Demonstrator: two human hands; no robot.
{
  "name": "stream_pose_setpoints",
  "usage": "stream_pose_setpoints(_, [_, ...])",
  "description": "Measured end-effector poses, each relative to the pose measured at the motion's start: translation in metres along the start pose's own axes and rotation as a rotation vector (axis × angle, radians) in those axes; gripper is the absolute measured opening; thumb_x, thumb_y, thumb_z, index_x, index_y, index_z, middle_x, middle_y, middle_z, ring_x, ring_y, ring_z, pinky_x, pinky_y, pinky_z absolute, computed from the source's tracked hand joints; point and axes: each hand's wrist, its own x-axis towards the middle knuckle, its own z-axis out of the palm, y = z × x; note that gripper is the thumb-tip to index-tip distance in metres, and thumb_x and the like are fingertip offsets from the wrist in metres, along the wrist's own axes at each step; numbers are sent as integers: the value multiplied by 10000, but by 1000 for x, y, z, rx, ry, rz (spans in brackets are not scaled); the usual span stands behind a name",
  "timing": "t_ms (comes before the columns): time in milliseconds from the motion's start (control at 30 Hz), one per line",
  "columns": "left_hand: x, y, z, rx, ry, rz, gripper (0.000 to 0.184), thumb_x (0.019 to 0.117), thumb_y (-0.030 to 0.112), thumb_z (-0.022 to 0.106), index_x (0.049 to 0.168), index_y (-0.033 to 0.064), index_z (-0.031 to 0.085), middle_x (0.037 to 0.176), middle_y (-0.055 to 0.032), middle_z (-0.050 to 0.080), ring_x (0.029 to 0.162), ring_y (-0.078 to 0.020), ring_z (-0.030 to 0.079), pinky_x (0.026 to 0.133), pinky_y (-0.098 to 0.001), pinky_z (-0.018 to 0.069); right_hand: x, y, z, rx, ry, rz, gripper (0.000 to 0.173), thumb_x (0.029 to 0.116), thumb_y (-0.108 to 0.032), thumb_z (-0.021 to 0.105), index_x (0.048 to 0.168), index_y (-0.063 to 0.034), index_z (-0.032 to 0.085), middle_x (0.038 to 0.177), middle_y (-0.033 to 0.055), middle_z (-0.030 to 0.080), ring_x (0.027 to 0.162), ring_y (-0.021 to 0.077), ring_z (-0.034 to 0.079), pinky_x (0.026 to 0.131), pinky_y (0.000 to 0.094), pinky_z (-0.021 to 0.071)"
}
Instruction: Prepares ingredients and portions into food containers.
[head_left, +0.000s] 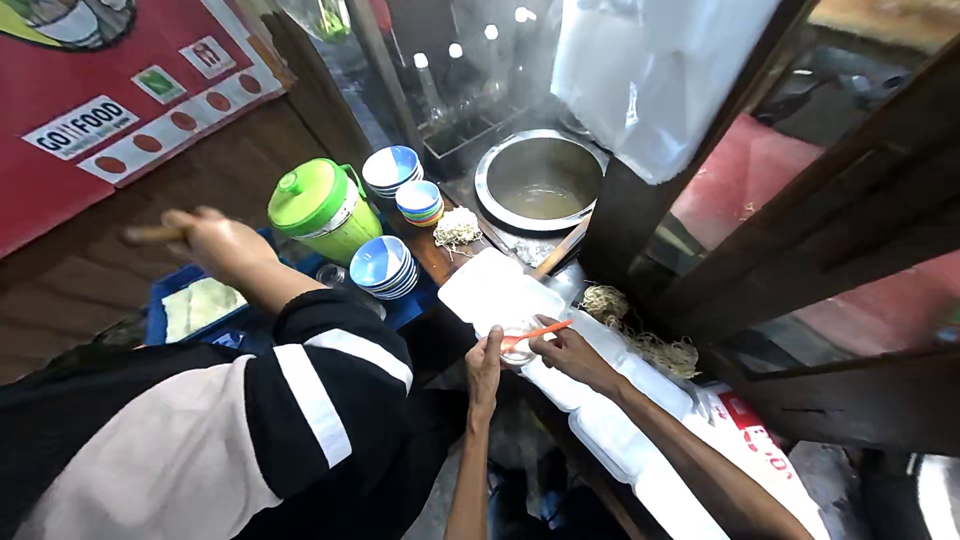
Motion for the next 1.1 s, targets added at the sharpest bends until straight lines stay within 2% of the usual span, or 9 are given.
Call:
stream_pose_setpoints(200, [-56,-4,3,47,-130,10,379,1095,286,487,1102,-23,705,930,-91,735,838,-130,714,776,-328,609,-66,8,6,7,133,56,541,1017,-207,524,1539,-87,447,814,77,674,601,132,610,616,325,545])
stream_pose_setpoints(267, [-73,-5,3,99,-214,51,418,1110,273,404,1199,-45,660,993,-89,727,889,-113,711,827,-319,610,-93,16,4,22,206,67,517,1003,-178,504,1510,-78,486,811,75,679,598,130,620,612,327,553])
stream_pose_setpoints(367, [-84,-5,6,148,-259,127,528,1122,322,289,1321,-72,578,1054,-99,750,877,-126,734,796,-299,616,-140,33,-7,149,357,70,485,996,-148,517,1472,-59,527,742,30,669,551,80,597,547,263,529])
stream_pose_setpoints(533, [-84,-19,11,358,-166,271,499,1092,288,460,1413,-91,500,1183,-212,681,973,-190,695,833,-347,582,-243,67,-35,245,729,121,476,989,-120,500,1453,-17,516,749,-7,681,568,50,598,561,237,521])
stream_pose_setpoints(633, [-78,-27,10,518,-130,382,614,1060,318,543,1491,-98,409,1346,-312,577,1165,-328,621,949,-431,531,-306,100,-37,242,1055,204,411,980,-94,508,1367,34,558,737,10,668,573,60,621,572,253,555])
stream_pose_setpoints(733, [-66,-33,13,627,-101,435,676,1038,354,586,1521,-77,390,1461,-347,468,1297,-418,521,1021,-484,483,-356,142,-27,220,1297,327,314,992,-97,510,1248,66,591,782,73,657,605,103,626,601,307,562])
stream_pose_setpoints(800, [-59,-37,17,677,-107,483,685,1015,369,615,1508,-68,426,1506,-361,420,1381,-470,441,1090,-540,420,-379,169,-17,228,1383,419,329,1000,-94,511,1268,78,593,809,115,661,617,136,627,612,342,560])
stream_pose_setpoints(900, [-53,-44,23,737,-153,579,665,1016,380,597,1461,-98,467,1490,-352,453,1420,-488,408,1180,-559,323,-396,203,1,322,1465,503,278,999,-79,512,1215,77,591,762,84,618,588,103,594,584,294,533])
stream_pose_setpoints(1100, [-66,-54,37,840,-249,644,675,988,452,597,1446,-39,532,1532,-303,442,1442,-474,394,1187,-591,300,-399,253,17,442,1502,543,243,1011,-48,510,1210,68,587,723,60,620,543,68,570,534,239,495])
